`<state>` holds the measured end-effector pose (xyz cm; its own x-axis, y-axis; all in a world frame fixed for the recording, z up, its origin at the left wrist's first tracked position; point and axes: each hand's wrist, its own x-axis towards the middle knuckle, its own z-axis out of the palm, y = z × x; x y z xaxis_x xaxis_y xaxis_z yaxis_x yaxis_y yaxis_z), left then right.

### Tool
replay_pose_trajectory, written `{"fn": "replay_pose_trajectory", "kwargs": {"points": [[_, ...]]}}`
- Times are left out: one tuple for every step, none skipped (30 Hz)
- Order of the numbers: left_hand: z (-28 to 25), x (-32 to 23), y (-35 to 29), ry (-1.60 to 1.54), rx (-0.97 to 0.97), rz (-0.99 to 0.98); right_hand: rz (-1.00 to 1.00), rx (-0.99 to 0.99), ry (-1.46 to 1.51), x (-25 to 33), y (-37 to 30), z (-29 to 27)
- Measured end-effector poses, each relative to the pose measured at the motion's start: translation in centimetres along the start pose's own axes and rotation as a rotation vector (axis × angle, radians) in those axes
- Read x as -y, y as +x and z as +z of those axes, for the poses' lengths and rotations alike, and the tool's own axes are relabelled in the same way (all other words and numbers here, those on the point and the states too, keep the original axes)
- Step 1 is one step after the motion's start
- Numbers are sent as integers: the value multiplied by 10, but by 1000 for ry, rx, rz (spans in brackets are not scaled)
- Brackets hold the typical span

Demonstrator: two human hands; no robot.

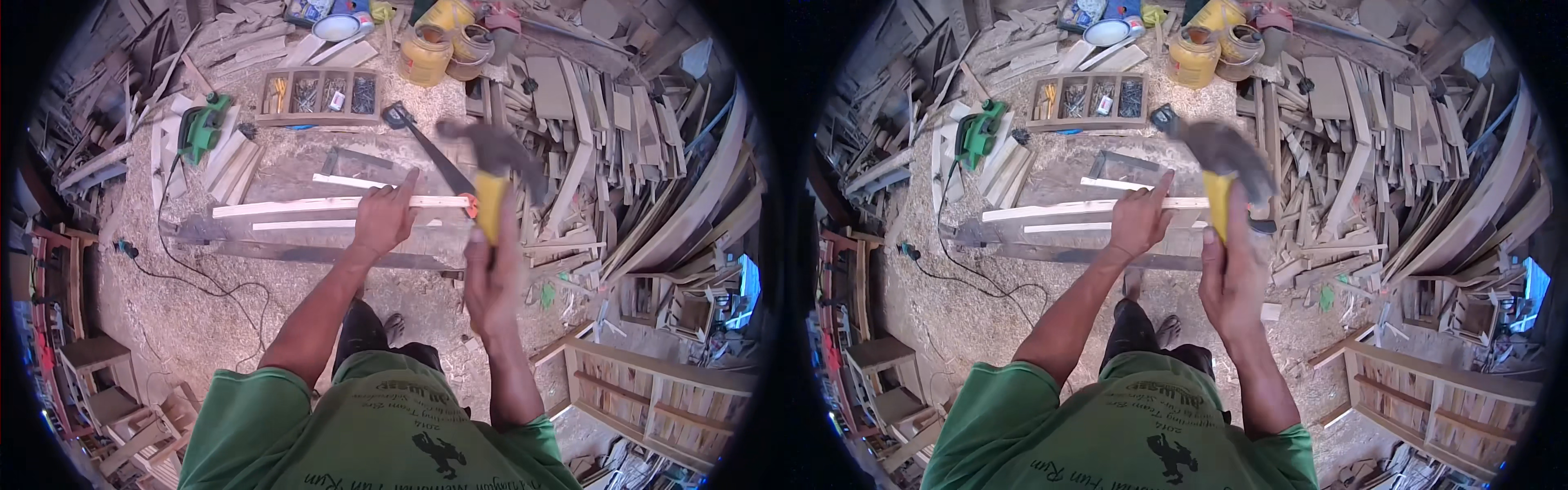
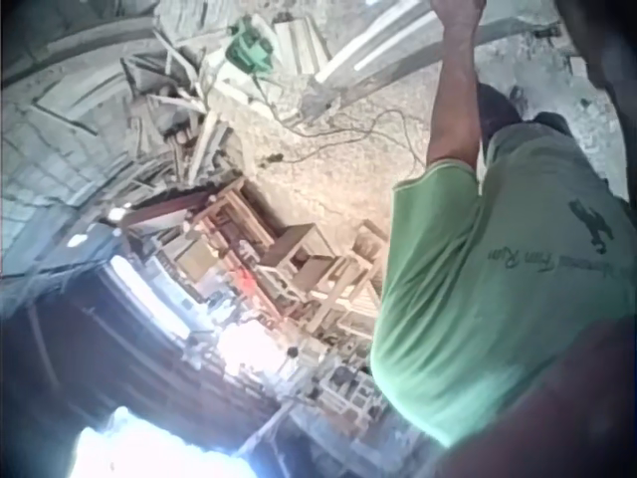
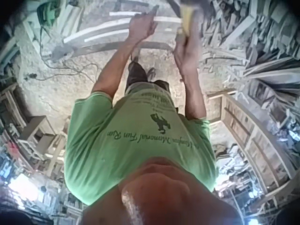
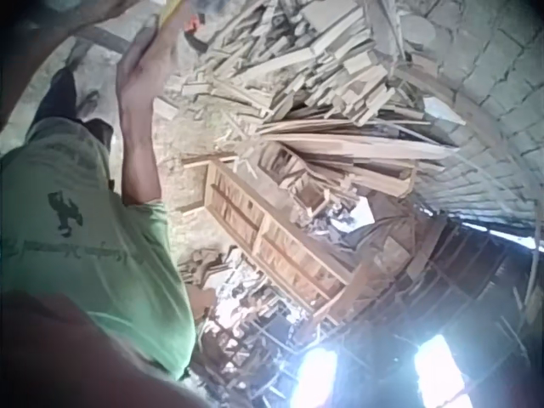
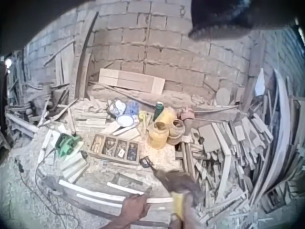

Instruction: The person assembles a wooden frame by hand, using a hammer to drive nails into pre-aligned pieces. They repeatedly position the wood, hammer the nails, and adjust the frame on a cluttered workbench.

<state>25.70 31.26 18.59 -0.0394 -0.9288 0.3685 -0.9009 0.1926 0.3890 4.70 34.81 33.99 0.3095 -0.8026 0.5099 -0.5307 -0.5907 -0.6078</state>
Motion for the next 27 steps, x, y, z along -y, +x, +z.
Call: {"fn": "replay_pose_trajectory", "kwargs": {"points": [[1,0,0,-9,8,0,-103,-141,97,2,5,-3],[2,0,1,-16,15,-1,-207,-270,179,5,6,-7],[2,0,1,-23,22,-3,-198,-416,360,10,6,-3],[3,-1,2,-23,17,6,-173,-345,217,-15,-13,1],[5,-2,2,-20,11,16,-154,-225,57,-39,-33,10],[3,-3,6,-17,-3,30,-153,-106,-110,-62,-52,17],[1,-4,7,-20,5,12,-149,67,-285,-62,-56,20],[-1,-6,8,-23,13,-5,65,170,-245,-60,-63,21],[-3,-9,7,-27,22,-21,280,271,-202,-57,-70,23],[-3,-12,-1,5,87,-84,487,374,-147,-52,-66,27],[-2,-7,3,3,44,-60,396,265,-84,-49,-58,29],[-1,-1,10,0,2,-36,305,157,-22,-47,-47,29],[0,0,10,-13,-28,-13,228,54,33,-39,-41,24],[0,-3,5,13,5,-24,191,-12,-18,-25,-39,20],[2,-4,1,6,8,-27,162,-9,-25,-30,-47,22],[3,-5,4,0,2,-19,125,-19,-36,-40,-55,26],[2,-6,7,-8,-2,-10,91,-28,-49,-52,-64,31],[0,-9,10,-9,21,-18,131,137,-234,-65,-72,36],[-3,-9,9,-8,46,-36,224,210,-234,-64,-70,37],[-6,-11,8,-6,69,-54,316,283,-232,-63,-64,38],[-4,-13,7,-9,30,-16,408,357,-230,-62,-61,39],[-2,-10,10,3,-25,13,284,229,-146,-74,-68,44],[0,-5,3,18,-63,29,368,198,-61,-72,-75,43],[5,-1,-2,-16,-47,27,453,170,24,-71,-82,42],[9,6,3,-38,-48,30,520,135,114,-73,-82,42],[7,11,11,-61,-46,37,448,2,189,-92,-96,50],[-3,13,21,-97,-61,-45,493,-55,250,-104,-109,47]]}}
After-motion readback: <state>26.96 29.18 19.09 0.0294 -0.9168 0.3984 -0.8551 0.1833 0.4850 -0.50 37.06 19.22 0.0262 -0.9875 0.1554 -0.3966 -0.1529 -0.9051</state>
